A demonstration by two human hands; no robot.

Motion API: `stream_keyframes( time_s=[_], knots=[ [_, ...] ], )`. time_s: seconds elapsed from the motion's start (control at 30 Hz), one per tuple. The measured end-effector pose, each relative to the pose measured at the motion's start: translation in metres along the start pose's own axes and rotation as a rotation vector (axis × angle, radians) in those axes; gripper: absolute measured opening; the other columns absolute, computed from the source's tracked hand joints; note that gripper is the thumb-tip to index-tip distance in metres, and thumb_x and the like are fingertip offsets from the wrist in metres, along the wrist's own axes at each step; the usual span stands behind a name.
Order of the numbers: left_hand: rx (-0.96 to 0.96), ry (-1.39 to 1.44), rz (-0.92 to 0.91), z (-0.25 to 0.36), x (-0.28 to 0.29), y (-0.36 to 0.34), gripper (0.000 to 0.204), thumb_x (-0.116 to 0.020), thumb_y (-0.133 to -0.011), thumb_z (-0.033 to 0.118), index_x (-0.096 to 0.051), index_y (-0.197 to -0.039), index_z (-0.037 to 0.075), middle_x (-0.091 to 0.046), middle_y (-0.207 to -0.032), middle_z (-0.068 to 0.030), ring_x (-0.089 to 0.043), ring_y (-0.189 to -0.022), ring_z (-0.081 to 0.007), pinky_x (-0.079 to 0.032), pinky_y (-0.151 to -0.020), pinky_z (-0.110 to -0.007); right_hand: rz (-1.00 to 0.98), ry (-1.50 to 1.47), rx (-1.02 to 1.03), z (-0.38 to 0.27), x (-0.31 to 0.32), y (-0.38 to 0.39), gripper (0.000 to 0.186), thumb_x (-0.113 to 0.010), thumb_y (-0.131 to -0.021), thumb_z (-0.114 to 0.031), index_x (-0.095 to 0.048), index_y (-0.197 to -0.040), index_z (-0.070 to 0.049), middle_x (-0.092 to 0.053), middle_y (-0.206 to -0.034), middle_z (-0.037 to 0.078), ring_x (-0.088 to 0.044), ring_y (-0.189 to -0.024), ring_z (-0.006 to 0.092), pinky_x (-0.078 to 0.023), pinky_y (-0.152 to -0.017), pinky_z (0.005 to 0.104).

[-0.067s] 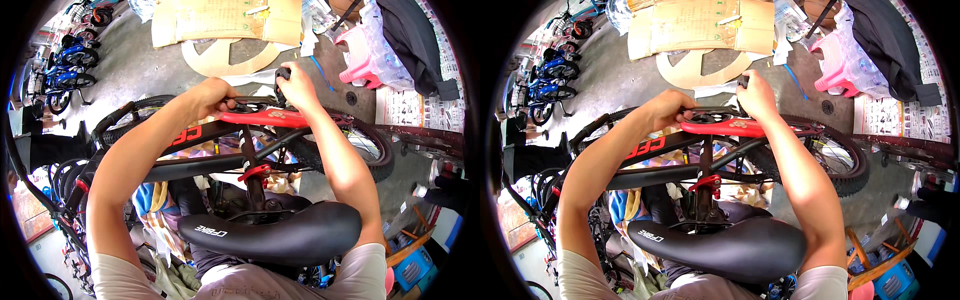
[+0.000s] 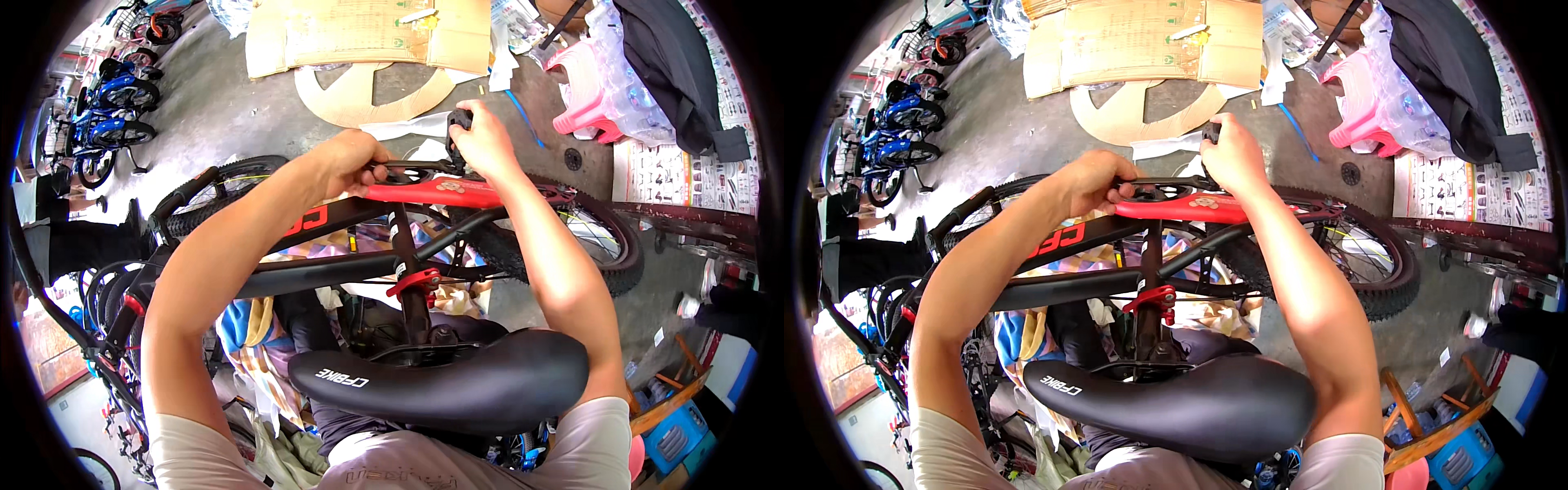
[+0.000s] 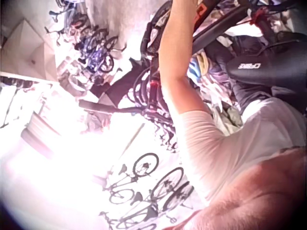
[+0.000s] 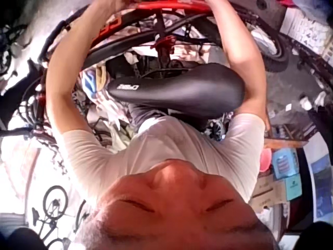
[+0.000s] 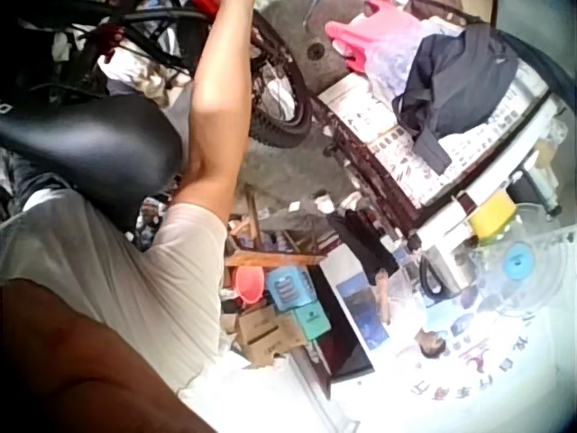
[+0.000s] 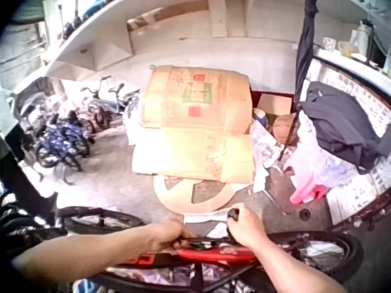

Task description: The person positions a bicycle, spreads a cloth underneath, and attaches a pedal to the crank arm using a wrench.

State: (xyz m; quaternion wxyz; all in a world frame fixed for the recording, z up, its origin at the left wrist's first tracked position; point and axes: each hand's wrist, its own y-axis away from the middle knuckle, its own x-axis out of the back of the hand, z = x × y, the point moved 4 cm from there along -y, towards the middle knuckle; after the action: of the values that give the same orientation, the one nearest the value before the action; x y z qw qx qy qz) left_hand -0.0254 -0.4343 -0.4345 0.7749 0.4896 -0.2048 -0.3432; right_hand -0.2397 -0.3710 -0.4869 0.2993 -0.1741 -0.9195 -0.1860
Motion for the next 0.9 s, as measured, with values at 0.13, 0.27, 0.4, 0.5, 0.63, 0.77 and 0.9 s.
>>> stream_keyframes(
  time_s=[0.13,0.27,0.4,0.5,0.63,0.77,0.9],
  knots=[
    [0.082,0.042,-0.074,-0.008,-0.006,-0.008,0.030,-0.044,-0.097,0.020,-0.068,-0.100,0.004,-0.039,-0.058,0.0078,-0.030,-0.048,-0.0045,-0.027,-0.048,-0.025,0.018,-0.011,0.044,0.001,0.000,-0.002,0.046,-0.066,-0.083,-0.020,-0.057,-0.125,-0.003,-0.066,-0.113,0.022,-0.063,-0.109,0.0362,-0.048,-0.095,0.0429],
    [0.131,0.017,-0.131,-0.014,-0.010,-0.014,0.028,-0.049,-0.097,0.027,-0.068,-0.100,0.007,-0.034,-0.057,0.0087,-0.026,-0.048,-0.0053,-0.023,-0.048,-0.026,0.005,-0.036,-0.009,0.003,-0.001,-0.005,0.046,-0.066,-0.082,-0.020,-0.057,-0.124,-0.003,-0.067,-0.112,0.023,-0.063,-0.109,0.0361,-0.048,-0.095,0.0429],
    [-0.001,-0.336,-0.074,-0.009,-0.011,-0.028,0.036,-0.066,-0.090,0.044,-0.070,-0.092,0.008,-0.041,-0.057,0.0067,-0.034,-0.051,-0.0103,-0.029,-0.050,-0.031,-0.002,-0.033,-0.028,0.006,-0.001,-0.009,0.047,-0.065,-0.082,-0.020,-0.057,-0.125,-0.003,-0.067,-0.113,0.022,-0.063,-0.110,0.0356,-0.048,-0.094,0.0430],
    [-0.420,-0.767,0.108,0.006,-0.018,-0.030,0.042,-0.062,-0.092,0.046,-0.071,-0.089,0.005,-0.061,-0.064,-0.0033,-0.055,-0.058,-0.0227,-0.043,-0.056,-0.041,-0.004,-0.040,-0.049,0.009,-0.002,-0.011,0.047,-0.065,-0.082,-0.020,-0.057,-0.125,-0.004,-0.067,-0.113,0.022,-0.063,-0.109,0.0358,-0.048,-0.094,0.0433],
    [-0.618,-1.140,0.324,0.005,-0.033,-0.020,0.045,-0.052,-0.094,0.043,-0.071,-0.087,0.003,-0.070,-0.086,-0.0218,-0.068,-0.085,-0.0389,-0.053,-0.080,-0.047,0.014,-0.066,-0.058,0.011,-0.004,-0.014,0.046,-0.066,-0.081,-0.020,-0.059,-0.124,-0.006,-0.067,-0.112,0.022,-0.063,-0.109,0.0359,-0.048,-0.094,0.0436],
    [-0.702,-1.196,0.307,0.004,-0.038,-0.020,0.040,-0.050,-0.097,0.040,-0.069,-0.090,0.006,-0.069,-0.085,-0.0215,-0.066,-0.084,-0.0420,-0.051,-0.077,-0.052,0.026,-0.099,-0.127,0.014,-0.007,-0.015,0.042,-0.066,-0.081,-0.019,-0.061,-0.121,-0.009,-0.067,-0.114,0.019,-0.063,-0.109,0.0358,-0.049,-0.094,0.0428],
    [-0.744,-1.187,0.315,0.005,-0.031,-0.035,0.035,-0.051,-0.097,0.038,-0.066,-0.092,0.007,-0.068,-0.086,-0.0219,-0.065,-0.085,-0.0428,-0.050,-0.075,-0.054,0.046,-0.027,-0.132,0.014,-0.008,-0.016,0.041,-0.064,-0.081,-0.019,-0.061,-0.121,-0.009,-0.068,-0.113,0.019,-0.063,-0.109,0.0360,-0.048,-0.094,0.0437]
  ],
)
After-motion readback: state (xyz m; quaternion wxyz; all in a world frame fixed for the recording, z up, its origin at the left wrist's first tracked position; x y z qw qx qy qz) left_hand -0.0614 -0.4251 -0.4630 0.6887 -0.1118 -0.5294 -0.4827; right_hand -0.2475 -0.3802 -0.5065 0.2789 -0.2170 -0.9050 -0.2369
